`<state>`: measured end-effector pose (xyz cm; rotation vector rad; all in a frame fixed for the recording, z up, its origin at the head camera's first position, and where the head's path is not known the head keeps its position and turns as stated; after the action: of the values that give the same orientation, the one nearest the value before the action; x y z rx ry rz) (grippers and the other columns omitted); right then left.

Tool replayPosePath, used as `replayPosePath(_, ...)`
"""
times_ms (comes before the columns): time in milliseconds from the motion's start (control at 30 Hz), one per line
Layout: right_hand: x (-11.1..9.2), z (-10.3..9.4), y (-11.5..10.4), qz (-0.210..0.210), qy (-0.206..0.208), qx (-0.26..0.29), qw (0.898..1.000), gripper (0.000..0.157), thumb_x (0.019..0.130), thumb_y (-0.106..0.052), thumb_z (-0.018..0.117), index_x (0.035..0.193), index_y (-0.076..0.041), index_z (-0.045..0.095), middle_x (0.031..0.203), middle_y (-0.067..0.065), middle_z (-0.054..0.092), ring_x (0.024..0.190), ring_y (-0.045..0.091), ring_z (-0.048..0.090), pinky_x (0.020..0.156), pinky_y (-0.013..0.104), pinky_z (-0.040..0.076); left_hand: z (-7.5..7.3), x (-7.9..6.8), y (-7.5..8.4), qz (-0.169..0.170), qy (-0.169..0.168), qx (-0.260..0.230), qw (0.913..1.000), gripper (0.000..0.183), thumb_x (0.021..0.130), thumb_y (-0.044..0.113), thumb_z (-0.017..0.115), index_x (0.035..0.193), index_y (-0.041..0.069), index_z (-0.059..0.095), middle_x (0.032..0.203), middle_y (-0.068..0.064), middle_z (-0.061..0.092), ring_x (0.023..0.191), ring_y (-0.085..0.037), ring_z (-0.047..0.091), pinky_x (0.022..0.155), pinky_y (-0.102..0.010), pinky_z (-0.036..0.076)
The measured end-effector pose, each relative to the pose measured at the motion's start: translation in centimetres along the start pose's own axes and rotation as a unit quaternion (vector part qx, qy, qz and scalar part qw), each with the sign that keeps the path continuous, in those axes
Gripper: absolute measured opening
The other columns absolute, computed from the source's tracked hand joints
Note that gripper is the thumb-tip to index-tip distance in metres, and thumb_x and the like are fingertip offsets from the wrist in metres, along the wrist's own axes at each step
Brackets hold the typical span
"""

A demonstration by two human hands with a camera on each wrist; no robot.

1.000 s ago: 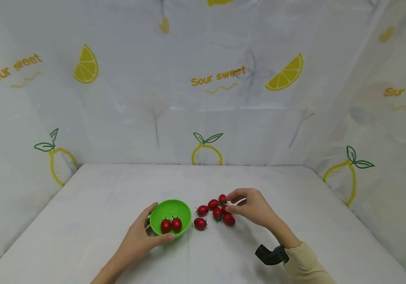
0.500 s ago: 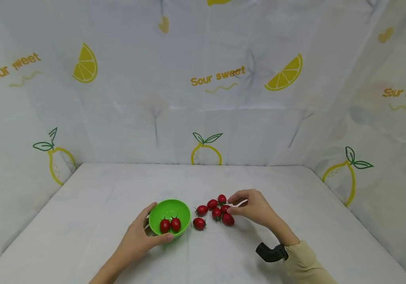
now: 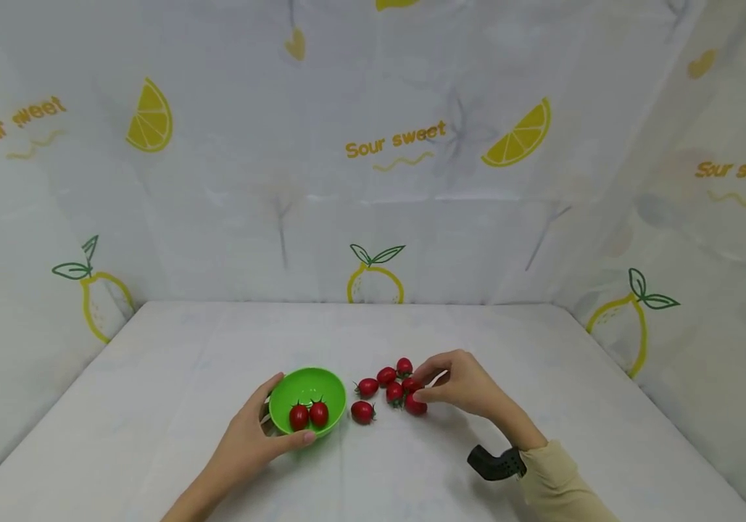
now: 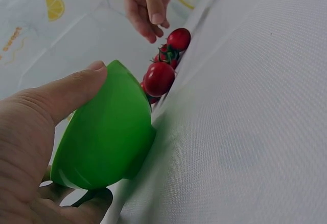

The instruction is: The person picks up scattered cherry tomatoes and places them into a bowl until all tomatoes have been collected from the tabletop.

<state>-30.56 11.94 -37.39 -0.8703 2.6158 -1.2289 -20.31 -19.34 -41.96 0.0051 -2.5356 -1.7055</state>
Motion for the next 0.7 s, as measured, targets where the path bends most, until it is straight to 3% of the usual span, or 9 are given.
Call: replayPosePath(700,0.22,0.65,0.51,0.014,-0.014,0.012,1.0,0.02,0.078,-0.017,0.086,0.095,-0.01,0.077,0.091,0.001,0.071,0.081,0.021,0.064,0.066,0.03,0.055,0.02,-0.03,0.09,-0.003,-0.002,-0.001,1.0,0.104,0.07,0.036,0.09,0.153,0.014,0.032,0.144,-0.013,0.045,0.132,-0.037,0.044,0.104,-0.047,0.041)
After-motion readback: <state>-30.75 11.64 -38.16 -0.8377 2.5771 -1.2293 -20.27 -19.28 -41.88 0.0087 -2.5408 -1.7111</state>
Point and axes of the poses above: each hand's wrist, its own x-axis towards the middle knuckle, its own z-axis out of the palm, y = z × x, the point moved 5 cm from there along x, towards the middle knuckle
